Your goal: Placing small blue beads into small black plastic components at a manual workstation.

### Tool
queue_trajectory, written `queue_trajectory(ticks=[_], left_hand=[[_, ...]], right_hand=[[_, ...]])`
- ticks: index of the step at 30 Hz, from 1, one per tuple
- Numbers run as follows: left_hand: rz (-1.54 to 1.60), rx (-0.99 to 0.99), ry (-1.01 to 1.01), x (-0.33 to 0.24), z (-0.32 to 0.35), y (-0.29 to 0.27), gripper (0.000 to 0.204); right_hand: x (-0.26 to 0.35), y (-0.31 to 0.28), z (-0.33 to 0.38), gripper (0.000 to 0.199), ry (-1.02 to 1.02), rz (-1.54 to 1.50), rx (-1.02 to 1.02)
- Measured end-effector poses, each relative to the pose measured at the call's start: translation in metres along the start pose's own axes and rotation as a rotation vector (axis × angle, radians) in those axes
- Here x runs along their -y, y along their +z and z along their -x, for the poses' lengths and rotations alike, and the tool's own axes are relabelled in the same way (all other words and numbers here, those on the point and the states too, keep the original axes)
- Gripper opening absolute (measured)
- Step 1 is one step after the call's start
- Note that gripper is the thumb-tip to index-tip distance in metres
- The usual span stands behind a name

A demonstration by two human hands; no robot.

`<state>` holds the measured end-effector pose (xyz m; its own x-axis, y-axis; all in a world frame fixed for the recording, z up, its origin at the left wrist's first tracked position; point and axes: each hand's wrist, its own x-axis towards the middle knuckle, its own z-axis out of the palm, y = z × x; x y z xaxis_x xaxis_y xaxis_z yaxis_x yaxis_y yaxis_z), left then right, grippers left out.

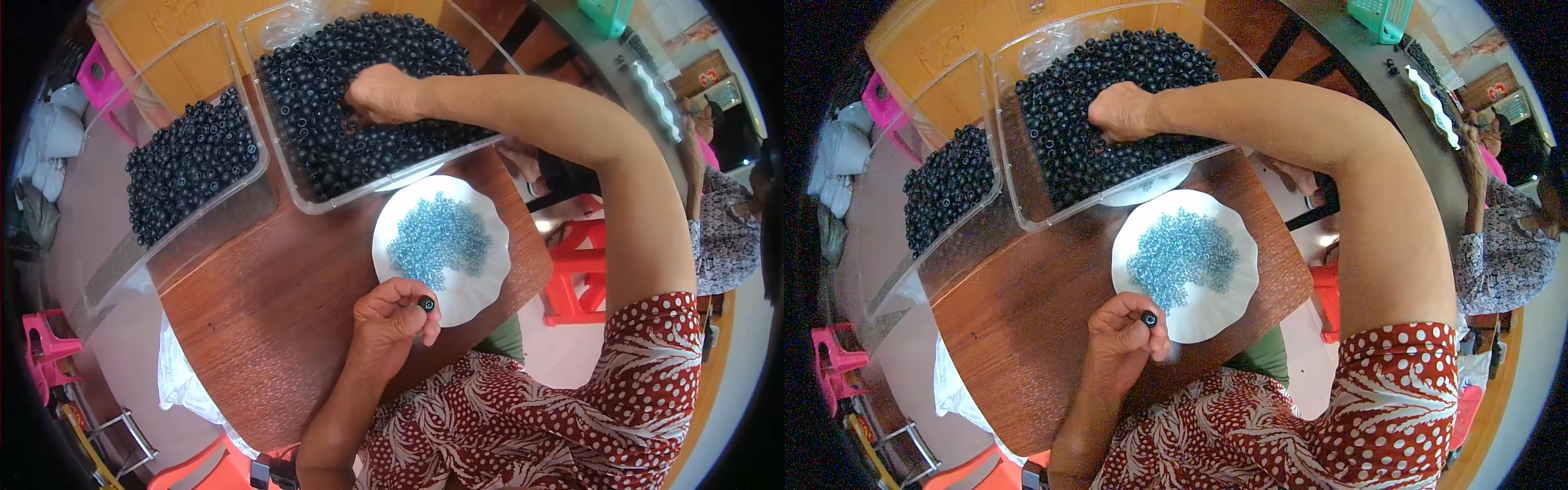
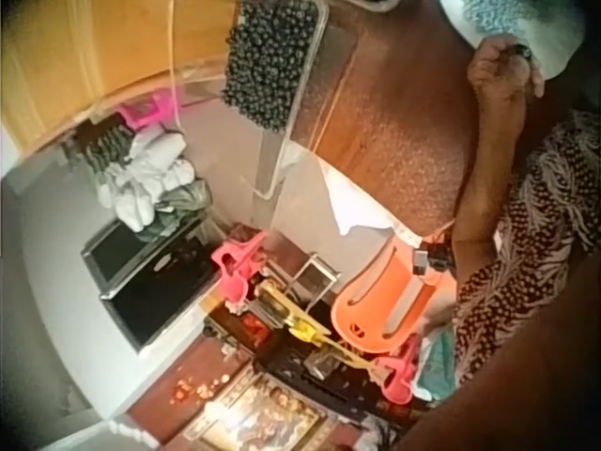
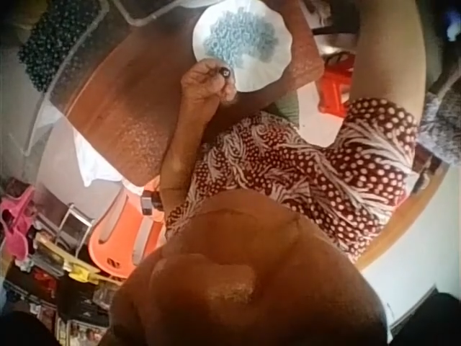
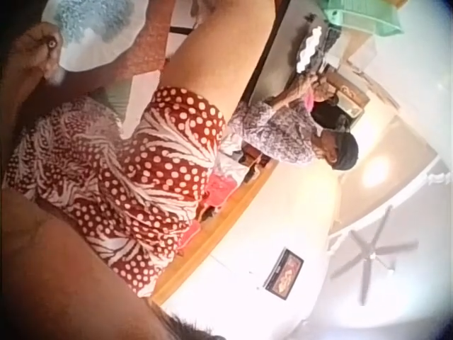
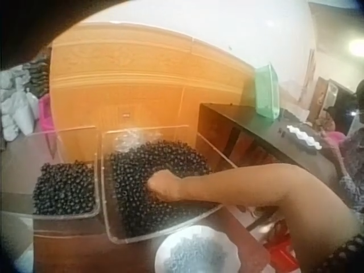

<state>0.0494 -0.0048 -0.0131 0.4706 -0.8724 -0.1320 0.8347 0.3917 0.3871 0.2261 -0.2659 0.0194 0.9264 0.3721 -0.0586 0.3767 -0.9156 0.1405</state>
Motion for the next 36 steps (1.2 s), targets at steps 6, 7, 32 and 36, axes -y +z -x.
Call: queue_trajectory(ticks=[6,7,32,36], left_hand=[[-0.008,0.01,0.007,0.001,0.0,0.0,0.019],[-0.003,0.002,0.012,0.001,0.0,0.0,0.018],[-0.064,0.095,0.069,0.007,0.0,-0.002,0.015],[-0.052,0.082,0.05,0.009,-0.001,0.002,0.015]], right_hand=[[0.004,-0.066,0.028,0.007,0.177,-0.615,-0.173],[0.012,-0.083,0.038,0.008,0.224,-0.804,-0.172],[0.187,-0.052,0.215,0.013,0.524,-1.839,-0.481],[0.195,-0.048,0.215,0.015,0.545,-1.744,-0.616]])
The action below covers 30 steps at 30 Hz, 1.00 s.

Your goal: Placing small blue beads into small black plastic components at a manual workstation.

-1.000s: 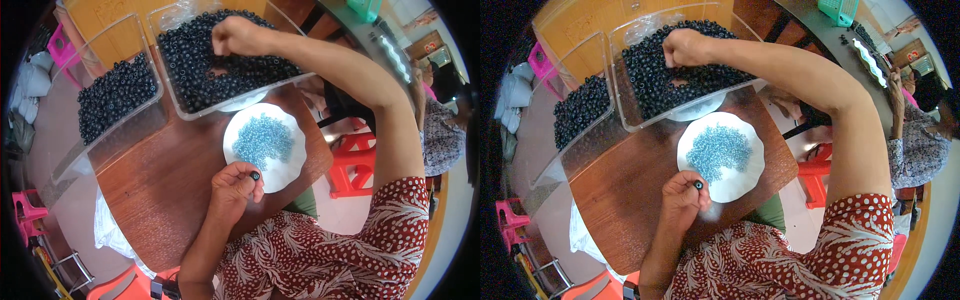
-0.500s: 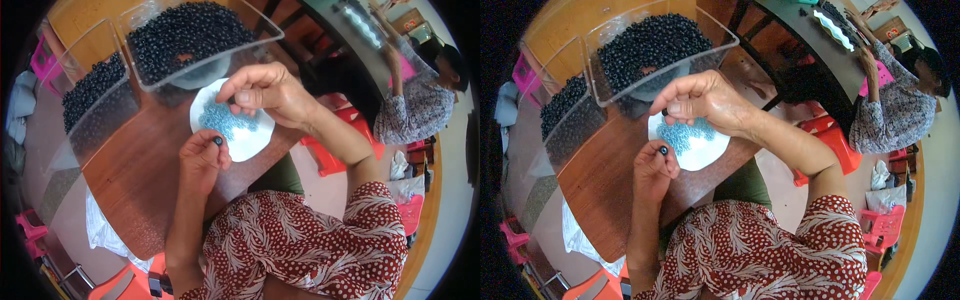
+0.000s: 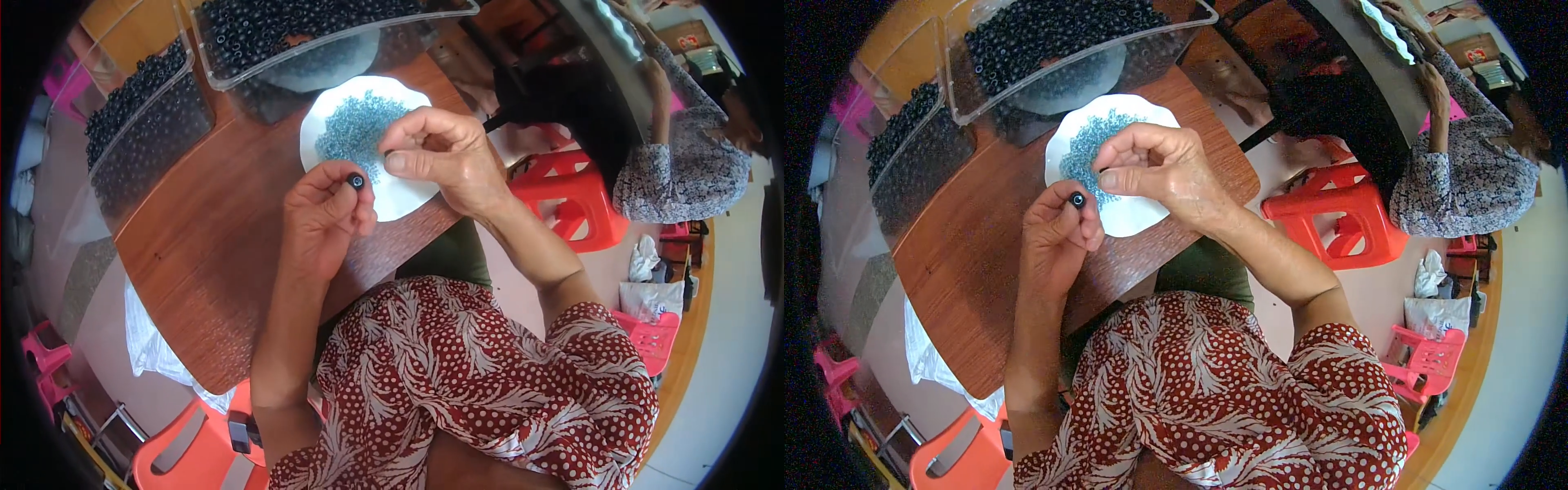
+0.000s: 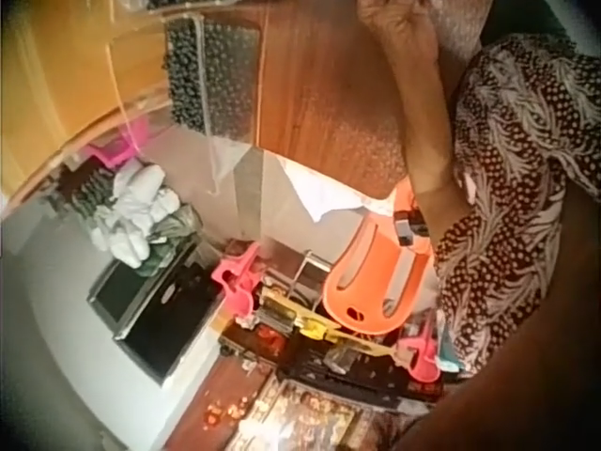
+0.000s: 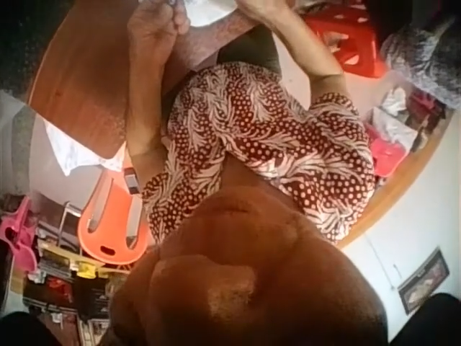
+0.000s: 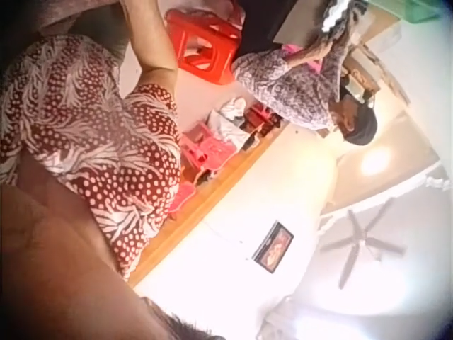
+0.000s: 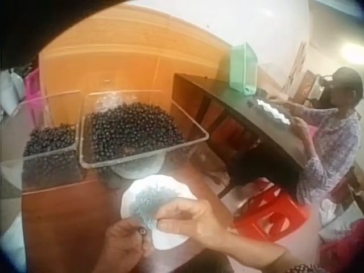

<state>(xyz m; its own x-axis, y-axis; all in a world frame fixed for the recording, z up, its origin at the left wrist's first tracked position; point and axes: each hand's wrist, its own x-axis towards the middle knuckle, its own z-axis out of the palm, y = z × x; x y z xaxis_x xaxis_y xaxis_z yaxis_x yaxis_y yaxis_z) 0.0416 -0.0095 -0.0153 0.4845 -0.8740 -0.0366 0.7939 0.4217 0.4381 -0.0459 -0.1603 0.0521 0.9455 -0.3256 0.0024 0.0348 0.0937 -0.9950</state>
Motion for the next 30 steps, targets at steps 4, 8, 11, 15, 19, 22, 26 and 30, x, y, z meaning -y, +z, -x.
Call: queue_trajectory(ticks=[4,8,11,15,19,22,26,30], left_hand=[[0.007,0.007,-0.002,-0.001,0.002,0.002,0.014],[0.003,0.009,0.001,0.0,0.002,-0.001,0.015],[-0.004,0.006,0.012,0.0,0.003,0.0,0.017],[-0.065,-0.001,0.017,0.001,0.003,-0.002,0.023],[-0.084,-0.026,0.024,0.001,0.004,0.002,0.019],[-0.076,-0.028,0.024,0.001,0.005,0.004,0.016],[-0.114,-0.038,0.018,0.001,0.004,0.003,0.015],[-0.126,-0.044,0.012,0.001,0.002,0.001,0.016]], right_hand=[[-0.006,0.008,0.004,0.015,0.015,-0.098,0.005],[-0.007,0.015,0.004,0.015,-0.075,-0.084,0.001],[-0.007,0.016,0.007,0.015,-0.112,-0.016,0.021],[-0.005,0.018,0.01,0.014,-0.1,0.182,-0.033],[-0.006,0.016,0.011,0.014,-0.165,0.249,-0.033],[-0.004,0.016,0.012,0.015,-0.161,0.284,-0.022],[-0.005,0.014,0.01,0.015,-0.151,0.307,-0.016],[-0.008,0.013,0.009,0.014,-0.163,0.342,-0.008]])
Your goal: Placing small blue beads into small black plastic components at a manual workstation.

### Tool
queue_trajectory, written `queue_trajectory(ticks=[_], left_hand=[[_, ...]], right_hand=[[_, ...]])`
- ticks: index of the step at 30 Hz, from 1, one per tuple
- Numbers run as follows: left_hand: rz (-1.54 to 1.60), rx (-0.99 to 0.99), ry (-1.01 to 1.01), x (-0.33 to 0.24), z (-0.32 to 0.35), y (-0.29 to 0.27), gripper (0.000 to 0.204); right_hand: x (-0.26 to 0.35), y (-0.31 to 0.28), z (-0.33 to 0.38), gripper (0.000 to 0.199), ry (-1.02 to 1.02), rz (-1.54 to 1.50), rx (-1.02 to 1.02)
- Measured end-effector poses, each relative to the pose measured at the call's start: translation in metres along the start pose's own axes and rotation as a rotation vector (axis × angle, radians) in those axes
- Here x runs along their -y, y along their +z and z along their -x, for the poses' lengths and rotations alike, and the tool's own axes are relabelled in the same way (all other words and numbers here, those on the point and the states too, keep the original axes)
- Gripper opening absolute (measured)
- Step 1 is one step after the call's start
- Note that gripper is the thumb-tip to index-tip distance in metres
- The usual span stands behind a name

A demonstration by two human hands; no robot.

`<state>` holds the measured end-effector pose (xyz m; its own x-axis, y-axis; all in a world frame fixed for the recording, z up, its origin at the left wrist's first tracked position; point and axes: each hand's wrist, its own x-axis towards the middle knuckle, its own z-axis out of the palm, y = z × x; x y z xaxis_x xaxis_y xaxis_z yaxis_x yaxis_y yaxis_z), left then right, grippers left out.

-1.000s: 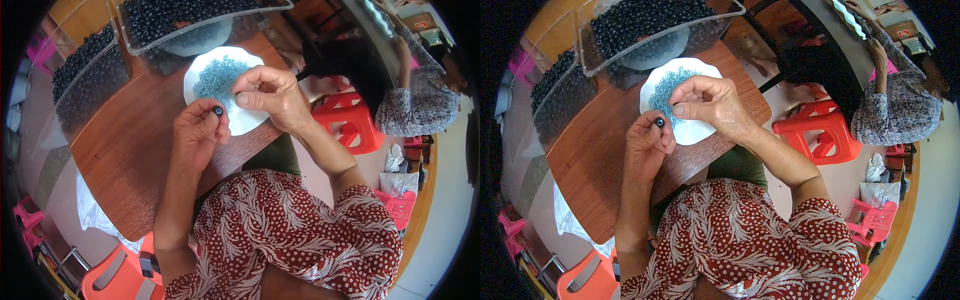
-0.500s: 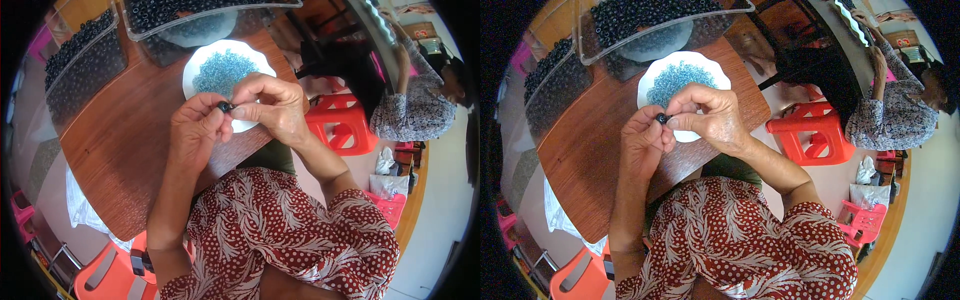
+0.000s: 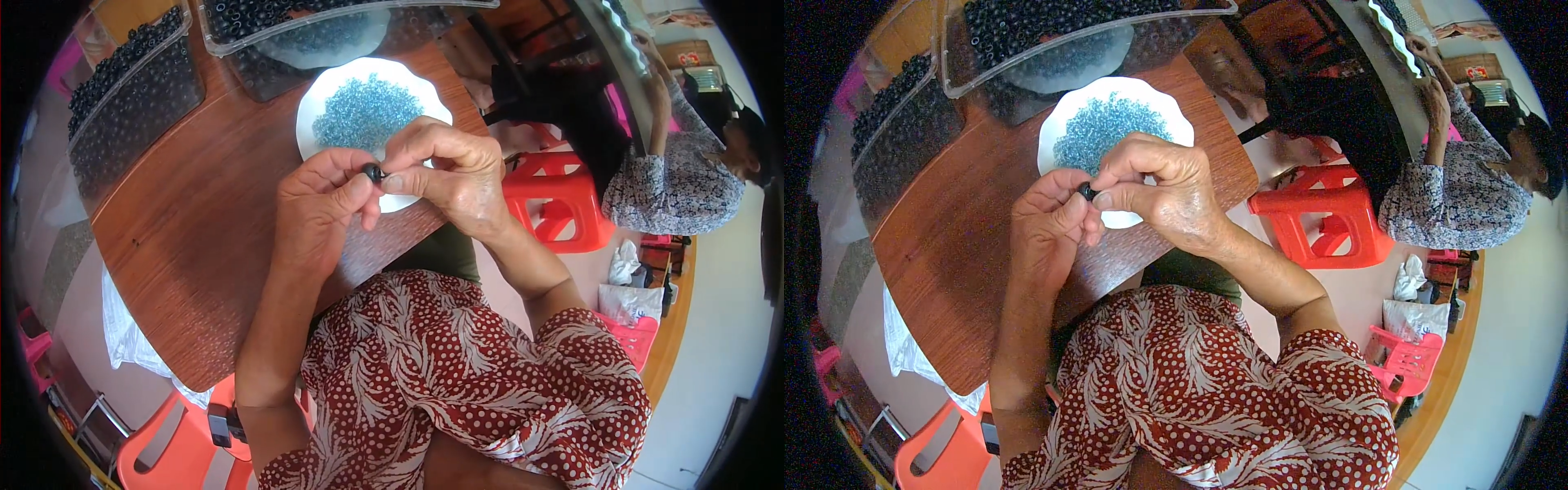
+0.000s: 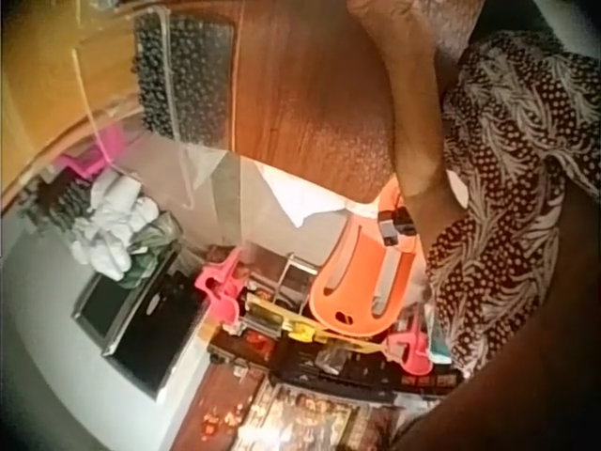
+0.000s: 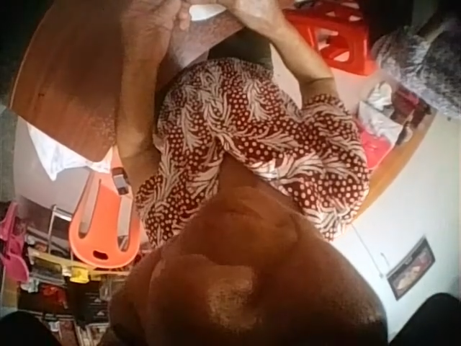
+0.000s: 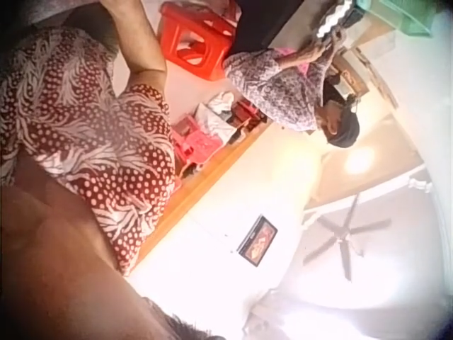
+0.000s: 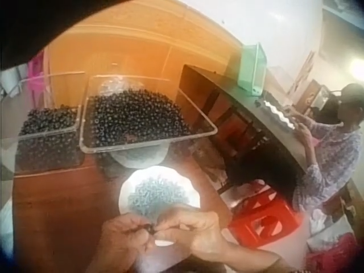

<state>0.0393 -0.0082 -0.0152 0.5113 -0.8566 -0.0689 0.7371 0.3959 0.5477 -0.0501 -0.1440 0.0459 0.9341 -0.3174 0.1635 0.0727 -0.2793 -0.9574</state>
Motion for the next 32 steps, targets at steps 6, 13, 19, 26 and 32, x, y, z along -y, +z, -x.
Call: queue_trajectory(ticks=[6,13,19,26,32], left_hand=[[-0.029,-0.027,-0.005,-0.002,0.002,0.002,0.017],[-0.103,-0.026,-0.027,0.002,0.003,0.0,0.02],[-0.172,-0.051,-0.098,0.003,0.003,0.001,0.023],[-0.141,-0.049,-0.147,0.007,0.003,-0.001,0.024],[-0.137,-0.095,-0.136,0.007,0.006,0.001,0.016]], right_hand=[[0.003,0.003,0.003,0.014,0.046,-0.039,-0.034],[-0.003,-0.006,-0.001,0.008,0.21,-0.267,0.059],[0.005,-0.014,-0.01,0.019,0.398,-0.203,0.134],[-0.005,-0.023,-0.019,0.025,0.393,-0.141,0.314],[-0.011,-0.021,-0.022,0.026,0.396,-0.136,0.383]])
